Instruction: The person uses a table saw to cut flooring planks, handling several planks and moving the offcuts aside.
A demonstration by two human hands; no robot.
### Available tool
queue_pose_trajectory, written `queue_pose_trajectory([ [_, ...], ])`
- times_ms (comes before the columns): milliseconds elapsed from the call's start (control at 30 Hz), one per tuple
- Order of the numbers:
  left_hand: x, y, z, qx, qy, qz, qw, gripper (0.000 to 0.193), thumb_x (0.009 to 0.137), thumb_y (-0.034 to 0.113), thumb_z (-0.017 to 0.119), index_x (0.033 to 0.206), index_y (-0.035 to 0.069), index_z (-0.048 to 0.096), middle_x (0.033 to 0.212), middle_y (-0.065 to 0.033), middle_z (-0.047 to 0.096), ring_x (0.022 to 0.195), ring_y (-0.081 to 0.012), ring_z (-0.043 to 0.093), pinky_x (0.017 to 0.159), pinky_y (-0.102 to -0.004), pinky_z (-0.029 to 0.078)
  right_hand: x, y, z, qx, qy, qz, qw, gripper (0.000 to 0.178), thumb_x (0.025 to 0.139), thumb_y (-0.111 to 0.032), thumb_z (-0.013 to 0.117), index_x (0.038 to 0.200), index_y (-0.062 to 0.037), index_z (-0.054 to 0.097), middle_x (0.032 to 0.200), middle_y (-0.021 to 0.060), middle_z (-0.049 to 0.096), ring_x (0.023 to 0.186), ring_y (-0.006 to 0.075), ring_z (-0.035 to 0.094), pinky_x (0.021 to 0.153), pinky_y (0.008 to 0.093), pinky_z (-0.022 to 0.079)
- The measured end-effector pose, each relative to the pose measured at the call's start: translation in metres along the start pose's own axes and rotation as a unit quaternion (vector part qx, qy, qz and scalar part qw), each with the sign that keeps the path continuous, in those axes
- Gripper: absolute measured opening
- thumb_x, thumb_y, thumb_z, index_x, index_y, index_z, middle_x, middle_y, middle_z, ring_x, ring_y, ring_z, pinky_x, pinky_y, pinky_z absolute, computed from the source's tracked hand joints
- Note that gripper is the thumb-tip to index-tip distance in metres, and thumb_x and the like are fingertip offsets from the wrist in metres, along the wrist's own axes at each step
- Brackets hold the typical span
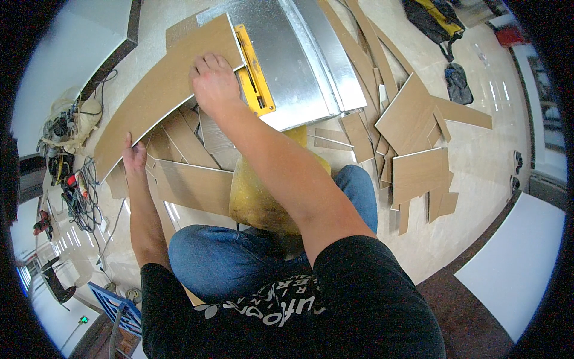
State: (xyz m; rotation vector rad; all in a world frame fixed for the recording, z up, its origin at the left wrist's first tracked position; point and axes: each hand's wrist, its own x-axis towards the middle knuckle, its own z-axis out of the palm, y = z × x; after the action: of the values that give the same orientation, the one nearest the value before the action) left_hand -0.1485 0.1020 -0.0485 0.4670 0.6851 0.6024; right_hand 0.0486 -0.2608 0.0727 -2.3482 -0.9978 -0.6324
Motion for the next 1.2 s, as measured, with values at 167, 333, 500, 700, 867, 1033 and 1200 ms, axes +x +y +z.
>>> queue_pose_trajectory([
  [167,-0.016,-0.009,0.004,0.007,-0.024,-0.016,1.0,0.028,0.093,0.005,0.062,0.12,-0.001,0.056,0.117,-0.0151,0.065,0.106,-0.0255,0.065,0.089,-0.0337,0.059,-0.006,0.0,-0.006,0.001,-0.015,0.002,1.0,0.024,0.077,-0.01,0.057,0.098,-0.0066,0.067,0.111,0.0064,0.063,0.114,0.0246,0.055,0.101,0.0375,0.043],
  [333,-0.023,-0.007,0.005,-0.011,0.007,0.014,1.0,0.029,0.094,0.004,0.061,0.121,-0.002,0.055,0.118,-0.0158,0.065,0.107,-0.0265,0.065,0.09,-0.0354,0.059,-0.009,-0.004,-0.011,0.003,-0.006,0.002,1.0,0.023,0.077,-0.01,0.057,0.098,-0.0066,0.067,0.111,0.0067,0.063,0.116,0.0248,0.054,0.102,0.0377,0.042],
  [500,-0.021,-0.006,-0.003,-0.004,-0.014,0.003,1.0,0.029,0.094,0.004,0.061,0.122,-0.001,0.055,0.119,-0.0161,0.064,0.107,-0.0267,0.065,0.091,-0.0344,0.059,-0.012,-0.003,-0.011,0.005,-0.03,-0.003,1.0,0.026,0.083,-0.016,0.054,0.101,-0.004,0.069,0.114,0.0107,0.063,0.12,0.0273,0.052,0.106,0.0395,0.037],
  [700,-0.027,-0.005,-0.005,0.001,-0.016,-0.009,1.0,0.028,0.093,0.005,0.063,0.119,-0.001,0.057,0.116,-0.0152,0.066,0.104,-0.0255,0.066,0.088,-0.0325,0.059,-0.016,-0.005,-0.015,-0.008,-0.031,-0.003,0.999,0.029,0.083,-0.016,0.054,0.105,-0.0031,0.07,0.116,0.011,0.064,0.12,0.027,0.052,0.106,0.0392,0.037],
  [867,-0.046,-0.014,0.003,-0.003,0.021,-0.006,1.0,0.029,0.091,0.004,0.065,0.119,0.0,0.057,0.116,-0.0154,0.065,0.103,-0.025,0.066,0.087,-0.0328,0.06,-0.022,-0.008,-0.018,-0.001,-0.01,-0.002,1.0,0.027,0.078,-0.01,0.057,0.102,-0.0041,0.068,0.113,0.0075,0.063,0.116,0.0248,0.054,0.101,0.038,0.042],
  [1033,-0.053,-0.013,0.004,0.005,0.016,-0.021,1.0,0.027,0.092,0.009,0.065,0.118,0.002,0.058,0.115,-0.0131,0.066,0.101,-0.0242,0.067,0.079,-0.0314,0.062,-0.027,-0.008,-0.023,0.001,0.007,-0.004,1.0,0.026,0.077,-0.01,0.057,0.1,-0.0042,0.068,0.112,0.0075,0.063,0.115,0.025,0.055,0.101,0.0379,0.043],
  [1200,-0.058,-0.013,-0.009,0.018,0.027,-0.008,0.999,0.028,0.092,0.01,0.065,0.118,0.002,0.058,0.115,-0.0121,0.066,0.101,-0.0239,0.067,0.079,-0.0309,0.061,-0.029,-0.014,-0.029,0.013,0.009,-0.004,1.0,0.025,0.076,-0.01,0.058,0.098,-0.0043,0.068,0.11,0.0075,0.063,0.114,0.0254,0.055,0.1,0.0378,0.043],
])
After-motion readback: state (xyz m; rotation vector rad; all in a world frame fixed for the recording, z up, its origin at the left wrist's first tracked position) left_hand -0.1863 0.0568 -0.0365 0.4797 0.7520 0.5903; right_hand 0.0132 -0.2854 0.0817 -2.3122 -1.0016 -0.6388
